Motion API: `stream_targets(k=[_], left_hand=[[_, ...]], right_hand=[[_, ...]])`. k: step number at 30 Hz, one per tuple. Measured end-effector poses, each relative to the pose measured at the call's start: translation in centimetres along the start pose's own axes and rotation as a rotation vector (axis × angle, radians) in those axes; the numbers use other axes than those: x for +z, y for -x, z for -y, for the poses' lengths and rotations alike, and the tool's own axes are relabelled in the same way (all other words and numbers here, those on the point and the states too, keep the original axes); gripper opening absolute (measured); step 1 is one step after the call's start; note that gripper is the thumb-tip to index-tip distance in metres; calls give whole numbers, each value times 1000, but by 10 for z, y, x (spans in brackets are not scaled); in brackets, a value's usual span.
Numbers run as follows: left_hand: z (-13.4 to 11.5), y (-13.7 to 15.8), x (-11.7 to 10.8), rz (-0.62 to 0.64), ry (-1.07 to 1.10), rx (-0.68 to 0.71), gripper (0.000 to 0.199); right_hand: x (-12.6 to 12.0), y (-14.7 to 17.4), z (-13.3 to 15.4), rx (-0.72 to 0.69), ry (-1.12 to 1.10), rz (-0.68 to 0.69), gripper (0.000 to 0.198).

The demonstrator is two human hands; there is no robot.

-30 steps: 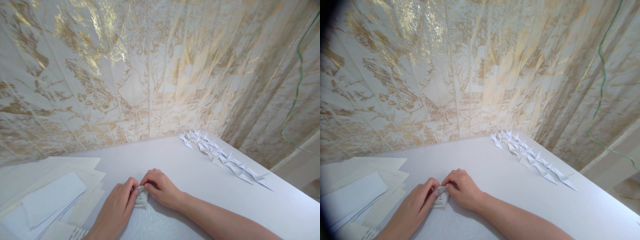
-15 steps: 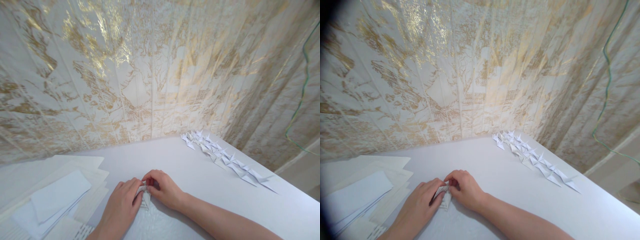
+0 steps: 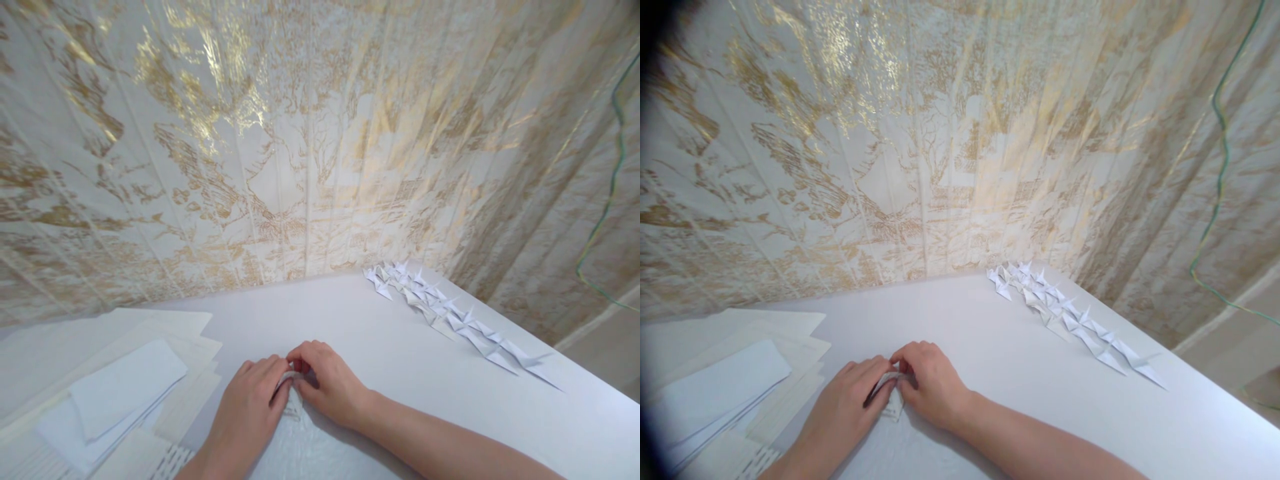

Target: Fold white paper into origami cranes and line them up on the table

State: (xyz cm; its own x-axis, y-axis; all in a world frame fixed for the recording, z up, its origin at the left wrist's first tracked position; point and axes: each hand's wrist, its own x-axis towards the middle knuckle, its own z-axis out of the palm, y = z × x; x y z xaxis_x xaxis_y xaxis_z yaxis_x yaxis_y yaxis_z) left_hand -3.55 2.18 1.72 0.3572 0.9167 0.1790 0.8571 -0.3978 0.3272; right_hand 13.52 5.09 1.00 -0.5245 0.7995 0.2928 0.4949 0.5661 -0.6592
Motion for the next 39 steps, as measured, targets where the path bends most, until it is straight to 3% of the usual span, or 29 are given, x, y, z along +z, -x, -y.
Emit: stream_targets(k=[6, 10, 39], left_hand=[[4, 1, 1, 5, 47, -30, 18], [5, 0, 0, -3, 74, -72, 17], [6, 2, 1, 17, 139, -44, 16]], right_hand=[[-5, 0, -1, -37, -121, 55, 31], [-8, -3, -3, 11, -223, 60, 18], [-5, -3, -2, 16, -153, 47, 28]])
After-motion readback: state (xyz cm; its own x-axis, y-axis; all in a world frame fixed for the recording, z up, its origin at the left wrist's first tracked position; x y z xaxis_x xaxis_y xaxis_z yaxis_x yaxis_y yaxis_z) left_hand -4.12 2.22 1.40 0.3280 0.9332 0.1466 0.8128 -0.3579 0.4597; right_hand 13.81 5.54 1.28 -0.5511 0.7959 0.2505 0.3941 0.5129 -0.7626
